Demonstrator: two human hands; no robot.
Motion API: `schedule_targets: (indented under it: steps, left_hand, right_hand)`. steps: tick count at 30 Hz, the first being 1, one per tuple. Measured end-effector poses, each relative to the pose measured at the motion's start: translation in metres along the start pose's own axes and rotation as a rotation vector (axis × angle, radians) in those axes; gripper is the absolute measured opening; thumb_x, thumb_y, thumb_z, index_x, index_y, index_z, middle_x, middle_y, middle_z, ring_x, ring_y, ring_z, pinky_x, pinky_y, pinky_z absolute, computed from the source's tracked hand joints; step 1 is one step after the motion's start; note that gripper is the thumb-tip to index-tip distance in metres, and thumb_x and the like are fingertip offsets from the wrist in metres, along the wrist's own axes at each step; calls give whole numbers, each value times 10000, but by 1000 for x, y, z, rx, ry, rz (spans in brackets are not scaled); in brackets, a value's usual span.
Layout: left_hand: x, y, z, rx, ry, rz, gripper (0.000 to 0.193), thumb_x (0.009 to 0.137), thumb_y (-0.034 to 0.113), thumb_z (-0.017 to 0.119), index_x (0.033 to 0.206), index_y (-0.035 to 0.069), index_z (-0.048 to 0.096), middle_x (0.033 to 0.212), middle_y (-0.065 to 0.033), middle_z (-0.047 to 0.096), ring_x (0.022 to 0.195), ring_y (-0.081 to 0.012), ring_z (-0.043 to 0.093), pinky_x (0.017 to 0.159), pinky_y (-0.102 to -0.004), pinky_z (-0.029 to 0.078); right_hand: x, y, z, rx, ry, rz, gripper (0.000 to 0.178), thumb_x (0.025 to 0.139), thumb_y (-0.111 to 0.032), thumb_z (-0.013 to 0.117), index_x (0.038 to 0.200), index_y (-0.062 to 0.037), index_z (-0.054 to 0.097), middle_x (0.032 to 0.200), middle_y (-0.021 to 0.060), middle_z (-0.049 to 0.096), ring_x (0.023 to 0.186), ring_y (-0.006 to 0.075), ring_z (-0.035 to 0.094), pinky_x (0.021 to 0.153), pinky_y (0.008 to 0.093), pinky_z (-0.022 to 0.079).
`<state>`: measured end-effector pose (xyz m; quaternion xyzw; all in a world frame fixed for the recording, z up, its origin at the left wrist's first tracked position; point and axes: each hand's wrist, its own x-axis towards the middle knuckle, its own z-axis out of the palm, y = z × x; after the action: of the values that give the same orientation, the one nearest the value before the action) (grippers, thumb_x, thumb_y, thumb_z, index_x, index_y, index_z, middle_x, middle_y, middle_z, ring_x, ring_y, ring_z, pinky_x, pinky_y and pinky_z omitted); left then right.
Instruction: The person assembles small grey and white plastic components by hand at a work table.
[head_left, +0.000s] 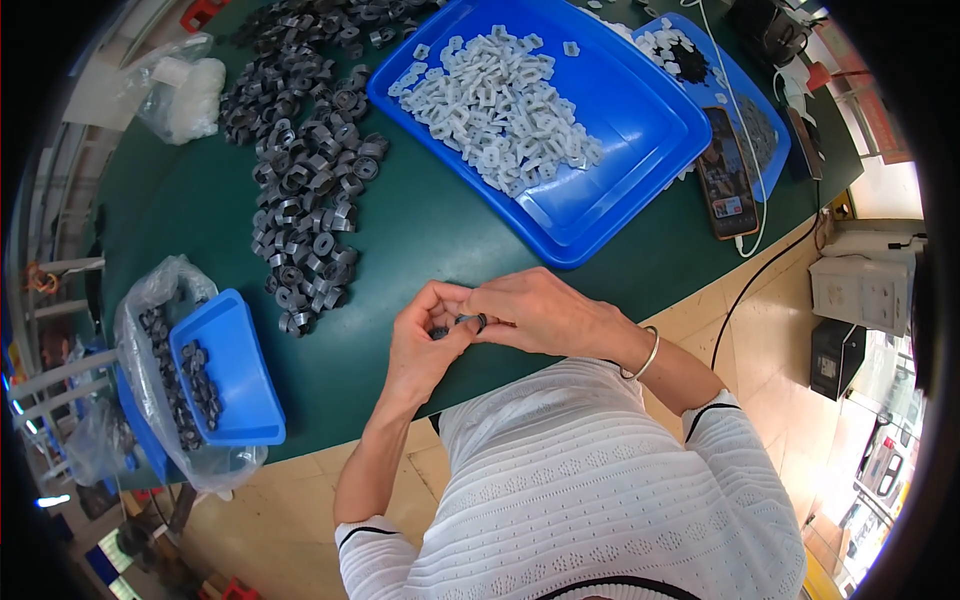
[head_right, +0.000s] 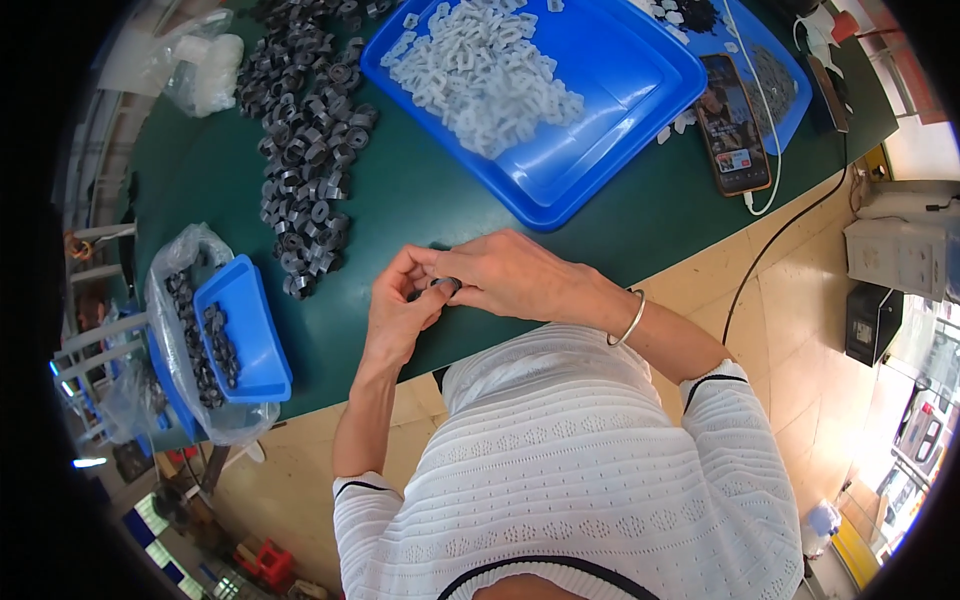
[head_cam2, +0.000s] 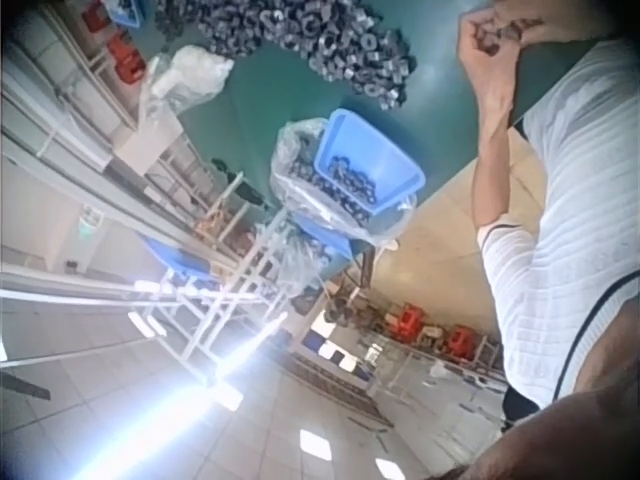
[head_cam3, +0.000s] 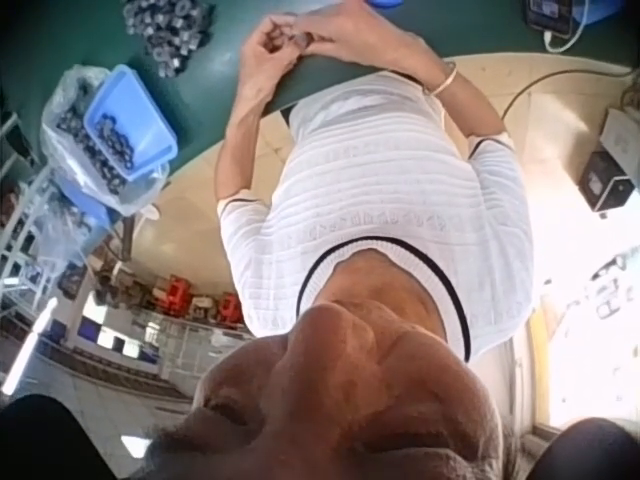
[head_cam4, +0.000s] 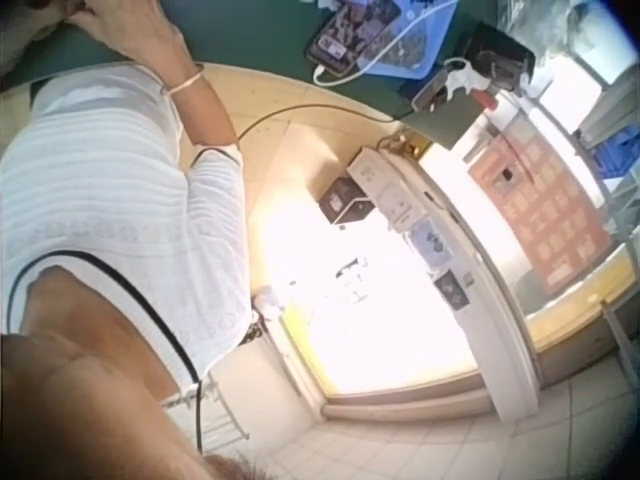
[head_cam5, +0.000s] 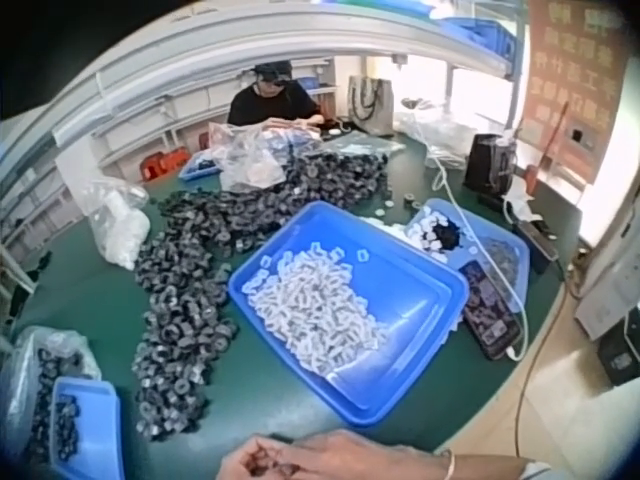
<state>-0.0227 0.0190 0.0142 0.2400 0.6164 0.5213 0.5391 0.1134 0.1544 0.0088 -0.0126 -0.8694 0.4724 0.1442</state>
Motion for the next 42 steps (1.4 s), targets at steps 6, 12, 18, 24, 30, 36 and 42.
schedule_targets:
  steps: [6, 12, 18, 24, 30, 36, 42]
  left_hand:
    - [-6, -4, 3, -194, 11, -52, 195, 853, -40, 593, 1032, 36, 603, 831, 17, 601, 655, -14, 490, 524, -159, 355]
    - [-14, -1, 27, -133, 133, 59, 173, 900, 48, 604, 1073, 42, 599, 822, 20, 591, 624, -15, 475, 499, -157, 340]
    - [-28, -16, 50, -129, 267, 241, 156, 981, 182, 560, 1022, 36, 592, 738, -15, 600, 524, -33, 459, 454, -168, 335]
    - [-38, -16, 69, -420, 366, 136, 264, 1016, 280, 504, 869, 64, 546, 617, -31, 570, 445, -50, 423, 410, -189, 314]
    - [-50, -27, 91, -334, 486, 278, 220, 1000, 228, 543, 856, 60, 550, 613, -18, 568, 444, -38, 424, 408, -180, 323]
    - [-56, -38, 92, -222, 578, 444, 212, 985, 212, 572, 848, 50, 559, 595, 1, 538, 449, -34, 418, 411, -181, 315]
    - [-74, -41, 44, -616, 405, 449, 237, 993, 249, 539, 864, 52, 562, 688, -20, 549, 524, -68, 459, 424, -205, 328]
  right_hand:
    - [-5, -5, 2, -108, 11, -49, 284, 798, -109, 707, 1037, -43, 567, 787, 116, 630, 723, 300, 636, 606, 402, 502]
    - [-10, 1, -3, -101, 124, -109, 226, 779, -99, 745, 968, -29, 643, 766, 93, 646, 681, 204, 647, 587, 333, 516]
    - [-18, -2, -20, 514, -95, 434, 188, 936, -177, 619, 915, 9, 636, 656, 49, 616, 569, 101, 576, 549, 257, 497]
    - [-28, -9, -19, 616, 91, 355, 214, 936, -171, 605, 1013, 21, 656, 785, 83, 656, 676, 109, 618, 575, 256, 519]
    - [-35, -25, -15, 272, 66, 137, 178, 830, -64, 655, 973, 35, 618, 783, 111, 651, 687, 150, 643, 605, 275, 537]
    - [-41, -38, 3, 141, 188, 33, 135, 819, -58, 643, 930, 9, 606, 755, 116, 641, 644, 175, 644, 594, 291, 524]
    - [-5, -17, -45, -151, 303, -98, 191, 880, -54, 613, 1062, -26, 661, 945, 147, 661, 853, 314, 636, 760, 362, 499]
